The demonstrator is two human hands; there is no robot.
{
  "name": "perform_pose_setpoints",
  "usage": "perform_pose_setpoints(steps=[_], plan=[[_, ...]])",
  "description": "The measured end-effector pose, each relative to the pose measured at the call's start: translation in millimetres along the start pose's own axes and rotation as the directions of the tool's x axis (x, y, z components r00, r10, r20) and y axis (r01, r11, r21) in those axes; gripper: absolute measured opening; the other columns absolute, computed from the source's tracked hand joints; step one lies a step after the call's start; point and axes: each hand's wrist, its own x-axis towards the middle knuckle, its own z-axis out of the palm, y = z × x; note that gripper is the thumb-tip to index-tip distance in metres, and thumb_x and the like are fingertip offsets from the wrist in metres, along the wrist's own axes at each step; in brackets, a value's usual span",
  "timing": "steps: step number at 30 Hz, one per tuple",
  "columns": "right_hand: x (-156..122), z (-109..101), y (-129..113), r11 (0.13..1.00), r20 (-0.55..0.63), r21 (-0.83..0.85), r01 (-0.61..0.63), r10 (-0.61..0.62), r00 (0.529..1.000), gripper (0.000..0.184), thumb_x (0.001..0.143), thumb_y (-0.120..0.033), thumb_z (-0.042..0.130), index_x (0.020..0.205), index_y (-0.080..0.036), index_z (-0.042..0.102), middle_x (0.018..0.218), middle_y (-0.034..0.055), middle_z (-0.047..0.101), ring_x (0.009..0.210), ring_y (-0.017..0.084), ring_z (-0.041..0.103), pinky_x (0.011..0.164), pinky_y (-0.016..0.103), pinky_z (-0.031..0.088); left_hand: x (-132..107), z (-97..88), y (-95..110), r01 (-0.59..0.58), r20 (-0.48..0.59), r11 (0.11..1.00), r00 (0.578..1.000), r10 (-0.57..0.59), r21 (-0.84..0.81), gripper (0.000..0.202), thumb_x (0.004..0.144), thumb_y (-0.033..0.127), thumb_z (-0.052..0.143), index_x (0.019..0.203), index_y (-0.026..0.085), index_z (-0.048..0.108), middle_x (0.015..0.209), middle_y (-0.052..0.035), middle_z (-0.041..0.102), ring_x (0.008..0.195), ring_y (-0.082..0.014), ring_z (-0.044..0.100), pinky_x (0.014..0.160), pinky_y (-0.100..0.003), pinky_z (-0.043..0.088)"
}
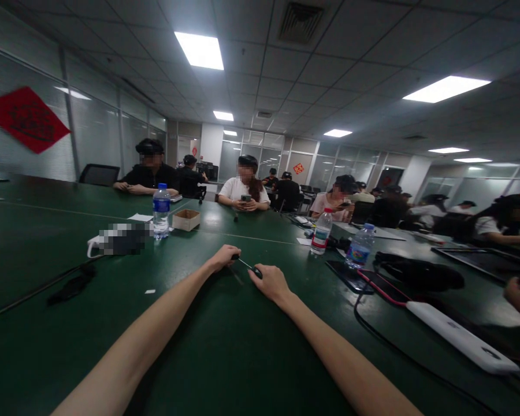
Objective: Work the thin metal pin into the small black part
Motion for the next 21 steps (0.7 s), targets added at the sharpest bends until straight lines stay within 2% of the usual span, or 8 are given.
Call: perform_pose_setpoints(steps=[7, 21], plan=[[0.1, -0.5, 0.1, 1.0, 0.013, 0.005, -0.019, 0.019, 1.0, 0.037, 0.098, -0.049, 0.041, 0.102, -0.022, 0.067, 0.1, 0.0073, 0.073, 0.088, 0.02, 0.069, 0.073, 0.025, 0.047, -1.3, 0.5, 1.1, -0.028, 0.012, 0.999, 1.0, 0.028, -0.026, 0.035, 0.079, 0.048, 0.061, 0.067, 0.016, 0.052, 0.045, 0.0079, 0.033, 0.036, -0.0058, 0.028, 0.039, -0.02, 0.015], [-1.0, -4.2, -4.1, 0.999, 0.028, 0.023, -0.046, 0.045, 0.999, 0.04, 0.098, -0.049, 0.04, 0.106, -0.022, 0.068, 0.101, 0.0079, 0.073, 0.091, 0.021, 0.068, 0.075, 0.026, 0.047, -2.3, 1.7, 3.2, -0.03, 0.018, 0.999, 0.999, 0.031, -0.021, 0.031, 0.075, 0.044, 0.065, 0.069, 0.016, 0.053, 0.051, 0.0071, 0.038, 0.04, -0.0061, 0.03, 0.041, -0.02, 0.018]])
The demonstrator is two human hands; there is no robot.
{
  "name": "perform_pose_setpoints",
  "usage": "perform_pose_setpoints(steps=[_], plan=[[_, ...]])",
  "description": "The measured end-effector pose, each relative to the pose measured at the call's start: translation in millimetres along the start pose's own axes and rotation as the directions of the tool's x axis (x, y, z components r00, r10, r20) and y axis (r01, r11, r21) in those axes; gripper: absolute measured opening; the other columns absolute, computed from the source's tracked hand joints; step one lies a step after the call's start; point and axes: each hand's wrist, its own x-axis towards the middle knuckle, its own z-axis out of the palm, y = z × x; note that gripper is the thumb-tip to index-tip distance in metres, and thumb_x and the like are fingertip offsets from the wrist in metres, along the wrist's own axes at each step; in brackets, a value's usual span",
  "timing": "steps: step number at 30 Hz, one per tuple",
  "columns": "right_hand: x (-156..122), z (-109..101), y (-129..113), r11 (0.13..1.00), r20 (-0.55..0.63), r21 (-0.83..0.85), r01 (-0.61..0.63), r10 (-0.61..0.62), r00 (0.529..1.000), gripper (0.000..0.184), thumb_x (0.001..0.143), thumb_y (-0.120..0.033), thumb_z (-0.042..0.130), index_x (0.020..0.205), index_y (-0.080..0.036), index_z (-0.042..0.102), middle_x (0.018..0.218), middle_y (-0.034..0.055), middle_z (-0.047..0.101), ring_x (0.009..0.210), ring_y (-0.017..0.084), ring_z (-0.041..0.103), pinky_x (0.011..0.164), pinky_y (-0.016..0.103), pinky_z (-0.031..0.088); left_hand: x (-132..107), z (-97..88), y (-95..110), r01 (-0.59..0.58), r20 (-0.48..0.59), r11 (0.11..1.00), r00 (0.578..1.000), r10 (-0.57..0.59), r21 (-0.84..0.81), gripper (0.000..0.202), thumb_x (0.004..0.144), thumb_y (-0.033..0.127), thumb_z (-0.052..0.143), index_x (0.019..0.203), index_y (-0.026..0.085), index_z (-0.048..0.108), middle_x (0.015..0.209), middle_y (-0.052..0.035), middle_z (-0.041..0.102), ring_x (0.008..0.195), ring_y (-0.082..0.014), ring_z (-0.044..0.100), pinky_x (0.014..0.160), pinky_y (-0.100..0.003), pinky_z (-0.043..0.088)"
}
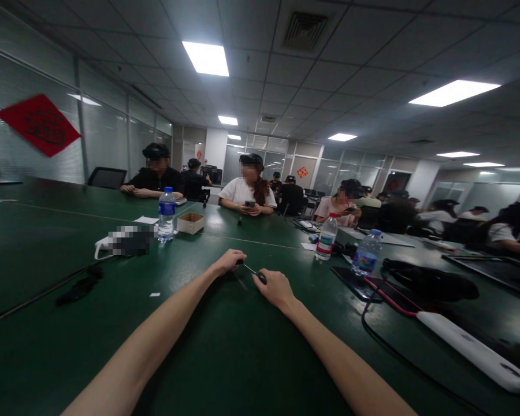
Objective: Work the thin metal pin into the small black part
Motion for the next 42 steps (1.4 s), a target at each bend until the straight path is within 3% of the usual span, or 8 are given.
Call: perform_pose_setpoints(steps=[42], plan=[[2.7, 4.4, 3.0, 1.0, -0.009, -0.014, 0.007, -0.007, 1.0, 0.039, 0.097, -0.049, 0.04, 0.103, -0.023, 0.068, 0.1, 0.0075, 0.073, 0.089, 0.021, 0.068, 0.072, 0.025, 0.045, 2.3, 0.5, -1.4, -0.035, 0.029, 0.999, 0.999, 0.035, 0.019, 0.029, 0.072, 0.043, 0.064, 0.067, 0.017, 0.052, 0.049, 0.0074, 0.037, 0.039, -0.007, 0.031, 0.041, -0.022, 0.019]])
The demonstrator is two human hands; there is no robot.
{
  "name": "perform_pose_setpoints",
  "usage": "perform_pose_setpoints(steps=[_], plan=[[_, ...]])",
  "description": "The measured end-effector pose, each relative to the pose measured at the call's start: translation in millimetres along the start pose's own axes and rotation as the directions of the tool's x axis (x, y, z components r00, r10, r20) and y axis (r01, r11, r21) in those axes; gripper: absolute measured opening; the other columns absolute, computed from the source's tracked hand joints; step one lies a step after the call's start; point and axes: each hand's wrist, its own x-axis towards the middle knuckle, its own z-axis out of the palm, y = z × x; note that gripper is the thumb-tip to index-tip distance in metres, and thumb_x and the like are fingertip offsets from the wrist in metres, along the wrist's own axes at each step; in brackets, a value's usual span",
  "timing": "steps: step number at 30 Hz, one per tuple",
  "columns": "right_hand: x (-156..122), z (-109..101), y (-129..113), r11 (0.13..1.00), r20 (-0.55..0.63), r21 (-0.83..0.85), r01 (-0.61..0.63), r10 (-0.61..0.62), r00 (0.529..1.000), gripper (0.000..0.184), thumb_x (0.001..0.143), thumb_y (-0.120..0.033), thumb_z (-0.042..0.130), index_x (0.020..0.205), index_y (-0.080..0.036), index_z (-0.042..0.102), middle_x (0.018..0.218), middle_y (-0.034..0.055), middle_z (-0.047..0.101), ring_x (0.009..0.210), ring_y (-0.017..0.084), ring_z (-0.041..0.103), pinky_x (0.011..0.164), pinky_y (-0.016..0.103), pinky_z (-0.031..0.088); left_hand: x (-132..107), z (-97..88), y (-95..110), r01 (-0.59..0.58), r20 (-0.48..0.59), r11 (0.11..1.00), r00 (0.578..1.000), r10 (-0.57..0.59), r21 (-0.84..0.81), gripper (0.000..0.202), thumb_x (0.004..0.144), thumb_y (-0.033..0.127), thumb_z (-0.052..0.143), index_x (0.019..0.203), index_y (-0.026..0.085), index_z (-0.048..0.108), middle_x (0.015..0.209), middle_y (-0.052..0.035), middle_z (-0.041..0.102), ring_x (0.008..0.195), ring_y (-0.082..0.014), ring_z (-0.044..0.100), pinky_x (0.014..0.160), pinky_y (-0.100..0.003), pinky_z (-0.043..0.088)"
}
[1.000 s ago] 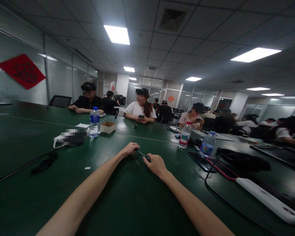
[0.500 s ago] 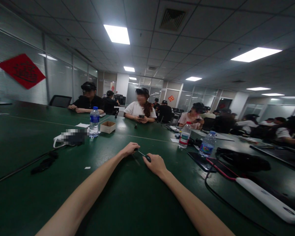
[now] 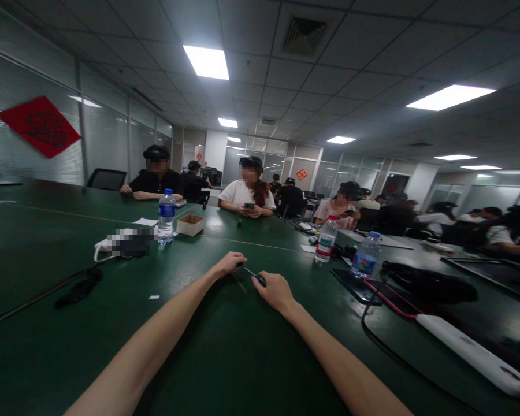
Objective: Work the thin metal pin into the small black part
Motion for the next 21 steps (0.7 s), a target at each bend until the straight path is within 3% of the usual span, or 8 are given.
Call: perform_pose_setpoints(steps=[15, 21], plan=[[-1.1, -3.6, -1.3, 0.999, 0.035, 0.039, -0.014, 0.013, 0.999, 0.04, 0.097, -0.05, 0.04, 0.108, -0.022, 0.067, 0.103, 0.0082, 0.072, 0.092, 0.021, 0.067, 0.076, 0.026, 0.046, -1.8, -0.9, 0.2, 0.005, 0.015, 1.0, 1.0, -0.005, -0.002, 0.031, 0.073, 0.045, 0.064, 0.068, 0.017, 0.052, 0.049, 0.0076, 0.036, 0.04, -0.0069, 0.03, 0.043, -0.022, 0.018], [-1.5, -6.1, -0.4, 0.999, 0.011, 0.04, 0.011, -0.012, 1.0, 0.037, 0.098, -0.047, 0.042, 0.101, -0.022, 0.068, 0.096, 0.0064, 0.073, 0.085, 0.019, 0.068, 0.07, 0.024, 0.046, -1.5, 2.0, 2.5, -0.002, 0.006, 1.0, 1.0, 0.002, 0.015, 0.033, 0.072, 0.047, 0.062, 0.066, 0.017, 0.05, 0.049, 0.0074, 0.035, 0.042, -0.0074, 0.031, 0.044, -0.022, 0.019]])
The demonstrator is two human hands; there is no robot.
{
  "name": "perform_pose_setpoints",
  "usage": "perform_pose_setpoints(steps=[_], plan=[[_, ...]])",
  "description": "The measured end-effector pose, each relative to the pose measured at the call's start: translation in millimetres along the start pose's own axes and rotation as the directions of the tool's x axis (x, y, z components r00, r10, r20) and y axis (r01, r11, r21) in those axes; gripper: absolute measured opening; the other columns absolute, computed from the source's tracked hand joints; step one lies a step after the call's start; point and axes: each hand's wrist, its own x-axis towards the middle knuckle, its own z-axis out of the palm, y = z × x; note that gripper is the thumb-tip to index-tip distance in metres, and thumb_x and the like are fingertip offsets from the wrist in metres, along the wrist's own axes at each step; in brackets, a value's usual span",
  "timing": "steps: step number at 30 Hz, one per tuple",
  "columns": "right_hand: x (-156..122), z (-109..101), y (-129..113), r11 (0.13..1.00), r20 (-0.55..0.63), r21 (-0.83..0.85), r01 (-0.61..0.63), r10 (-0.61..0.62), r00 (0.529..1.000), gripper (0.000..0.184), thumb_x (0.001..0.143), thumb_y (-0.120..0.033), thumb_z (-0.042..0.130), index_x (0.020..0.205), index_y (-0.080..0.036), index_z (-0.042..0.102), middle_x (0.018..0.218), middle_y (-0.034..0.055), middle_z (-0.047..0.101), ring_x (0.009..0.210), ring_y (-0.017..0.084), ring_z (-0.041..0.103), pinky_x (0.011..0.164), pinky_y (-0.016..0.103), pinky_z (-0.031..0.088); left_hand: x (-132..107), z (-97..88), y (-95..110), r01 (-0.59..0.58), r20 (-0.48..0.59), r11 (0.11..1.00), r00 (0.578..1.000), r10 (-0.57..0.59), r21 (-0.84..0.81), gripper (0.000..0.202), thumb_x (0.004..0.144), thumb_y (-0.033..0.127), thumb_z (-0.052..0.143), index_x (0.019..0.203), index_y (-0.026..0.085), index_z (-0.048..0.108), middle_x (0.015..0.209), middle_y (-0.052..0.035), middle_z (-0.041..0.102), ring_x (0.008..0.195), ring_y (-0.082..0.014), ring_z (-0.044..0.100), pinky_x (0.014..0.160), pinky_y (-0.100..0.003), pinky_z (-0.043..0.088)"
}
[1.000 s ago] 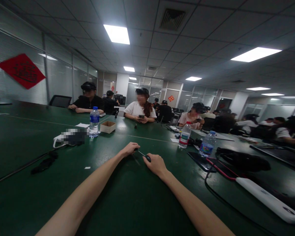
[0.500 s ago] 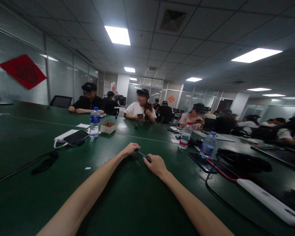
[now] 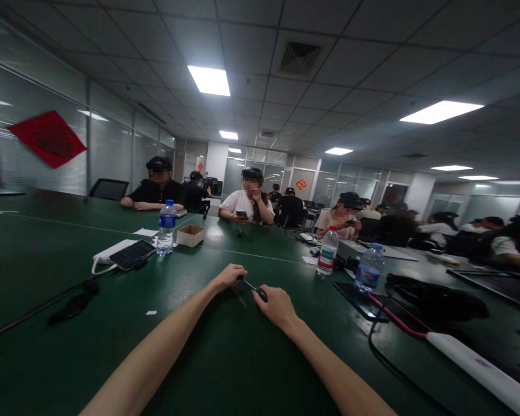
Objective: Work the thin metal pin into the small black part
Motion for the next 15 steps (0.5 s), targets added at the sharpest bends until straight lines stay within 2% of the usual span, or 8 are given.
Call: perform_pose_setpoints(steps=[9, 15], plan=[[5, 5, 4, 1.0, -0.033, 0.001, 0.013, -0.013, 0.999, 0.034, 0.097, -0.045, 0.044, 0.096, -0.021, 0.068, 0.091, 0.0074, 0.073, 0.081, 0.021, 0.069, 0.067, 0.026, 0.045, 7, -2.0, -5, 0.001, -0.021, 1.0, 1.0, -0.001, 0.022, 0.031, 0.074, 0.045, 0.061, 0.067, 0.017, 0.051, 0.053, 0.0069, 0.037, 0.045, -0.0076, 0.034, 0.045, -0.022, 0.023], [6, 6, 7, 1.0, -0.06, -0.001, 0.014, -0.014, 0.998, 0.034, 0.097, -0.044, 0.043, 0.094, -0.021, 0.068, 0.09, 0.0071, 0.073, 0.081, 0.02, 0.069, 0.069, 0.026, 0.046, 11, -2.9, -7, 0.012, -0.031, 0.999, 0.999, -0.01, 0.036, 0.038, 0.075, 0.052, 0.062, 0.07, 0.017, 0.049, 0.055, 0.0073, 0.038, 0.046, -0.0076, 0.037, 0.045, -0.02, 0.024]])
